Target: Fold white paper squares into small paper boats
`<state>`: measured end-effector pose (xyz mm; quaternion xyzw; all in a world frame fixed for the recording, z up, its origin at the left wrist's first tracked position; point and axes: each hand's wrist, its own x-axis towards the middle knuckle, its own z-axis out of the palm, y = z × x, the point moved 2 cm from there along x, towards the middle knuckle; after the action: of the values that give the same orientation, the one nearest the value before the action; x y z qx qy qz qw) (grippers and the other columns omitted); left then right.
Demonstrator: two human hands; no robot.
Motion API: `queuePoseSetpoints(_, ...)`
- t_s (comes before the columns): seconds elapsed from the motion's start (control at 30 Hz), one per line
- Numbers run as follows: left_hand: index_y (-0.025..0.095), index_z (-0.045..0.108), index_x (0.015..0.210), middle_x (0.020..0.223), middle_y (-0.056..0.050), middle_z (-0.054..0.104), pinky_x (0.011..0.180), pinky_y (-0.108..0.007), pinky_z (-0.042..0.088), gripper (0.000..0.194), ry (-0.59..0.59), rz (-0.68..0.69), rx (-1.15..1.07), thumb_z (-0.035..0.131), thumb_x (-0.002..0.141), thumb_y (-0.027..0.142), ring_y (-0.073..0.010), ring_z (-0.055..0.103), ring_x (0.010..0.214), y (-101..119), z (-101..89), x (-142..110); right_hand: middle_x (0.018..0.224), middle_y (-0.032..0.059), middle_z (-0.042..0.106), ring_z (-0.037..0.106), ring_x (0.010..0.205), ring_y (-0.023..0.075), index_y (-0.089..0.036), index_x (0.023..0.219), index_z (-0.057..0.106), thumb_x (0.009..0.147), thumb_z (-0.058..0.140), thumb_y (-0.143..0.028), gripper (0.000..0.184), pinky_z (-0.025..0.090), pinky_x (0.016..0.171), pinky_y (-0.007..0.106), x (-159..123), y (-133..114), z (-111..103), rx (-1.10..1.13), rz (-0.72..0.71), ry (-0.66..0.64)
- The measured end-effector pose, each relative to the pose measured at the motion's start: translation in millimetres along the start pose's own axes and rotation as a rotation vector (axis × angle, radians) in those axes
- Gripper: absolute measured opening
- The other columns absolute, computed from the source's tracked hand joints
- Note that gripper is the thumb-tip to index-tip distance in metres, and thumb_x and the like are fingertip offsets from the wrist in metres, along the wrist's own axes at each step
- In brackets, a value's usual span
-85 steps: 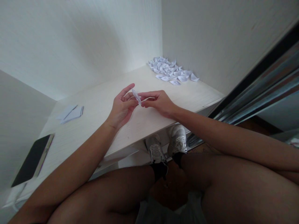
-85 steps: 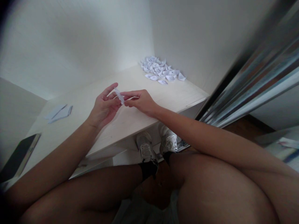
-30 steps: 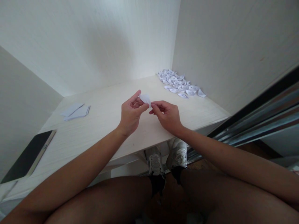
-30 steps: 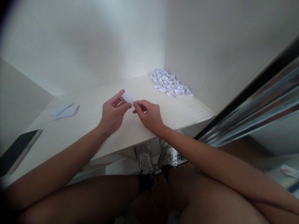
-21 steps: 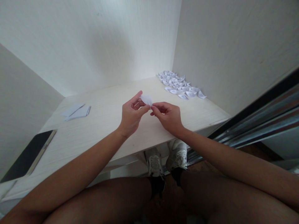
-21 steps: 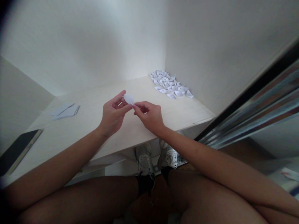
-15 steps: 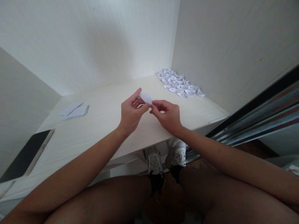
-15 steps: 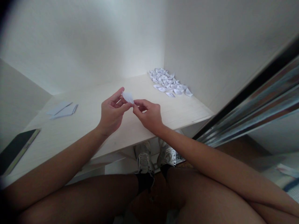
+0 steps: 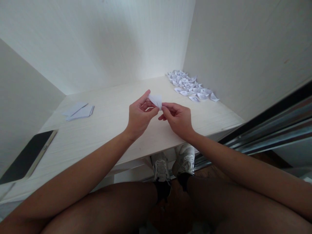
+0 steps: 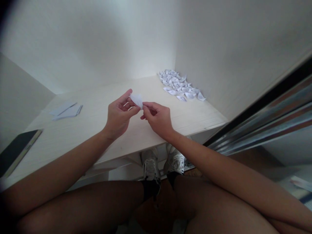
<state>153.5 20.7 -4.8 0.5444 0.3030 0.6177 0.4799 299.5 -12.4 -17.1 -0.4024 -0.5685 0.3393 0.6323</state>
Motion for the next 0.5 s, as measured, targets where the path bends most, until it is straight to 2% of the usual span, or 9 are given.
queuePoseSetpoints(0.17, 0.016, 0.070, 0.132, 0.089, 0.002, 0.072, 0.077, -0.026, 0.060, 0.071, 0.006, 0.001, -0.002, 0.084, 0.063, 0.014, -0.0110, 0.070, 0.080, -0.9, 1.0, 1.3, 0.080, 0.0016, 0.078, 0.073, 0.058, 0.0123, -0.019, 0.099, 0.078, 0.089, 0.071, -0.034, 0.019, 0.060, 0.056, 0.026, -0.1, -0.5, 0.9, -0.025, 0.030, 0.024)
queuePoseSetpoints(0.33, 0.015, 0.066, 0.137, 0.089, 0.002, 0.071, 0.079, -0.028, 0.061, 0.075, 0.011, -0.003, 0.019, 0.084, 0.064, 0.015, -0.0122, 0.071, 0.082, -0.7, 1.6, -1.2, 0.072, 0.0003, 0.075, 0.071, 0.054, 0.0119, -0.018, 0.089, 0.073, 0.087, 0.075, -0.036, 0.018, 0.055, 0.050, 0.023, 2.1, -0.2, 0.3, 0.015, 0.092, 0.035)
queuePoseSetpoints(0.5, 0.015, 0.067, 0.135, 0.087, 0.003, 0.070, 0.078, -0.027, 0.061, 0.074, 0.036, 0.004, -0.006, 0.085, 0.063, 0.014, -0.0115, 0.071, 0.081, 3.5, 3.0, -2.8, 0.072, 0.0006, 0.076, 0.073, 0.057, 0.0126, -0.018, 0.090, 0.076, 0.087, 0.078, -0.037, 0.019, 0.054, 0.049, 0.022, 1.1, -1.4, -0.6, 0.045, 0.034, 0.010)
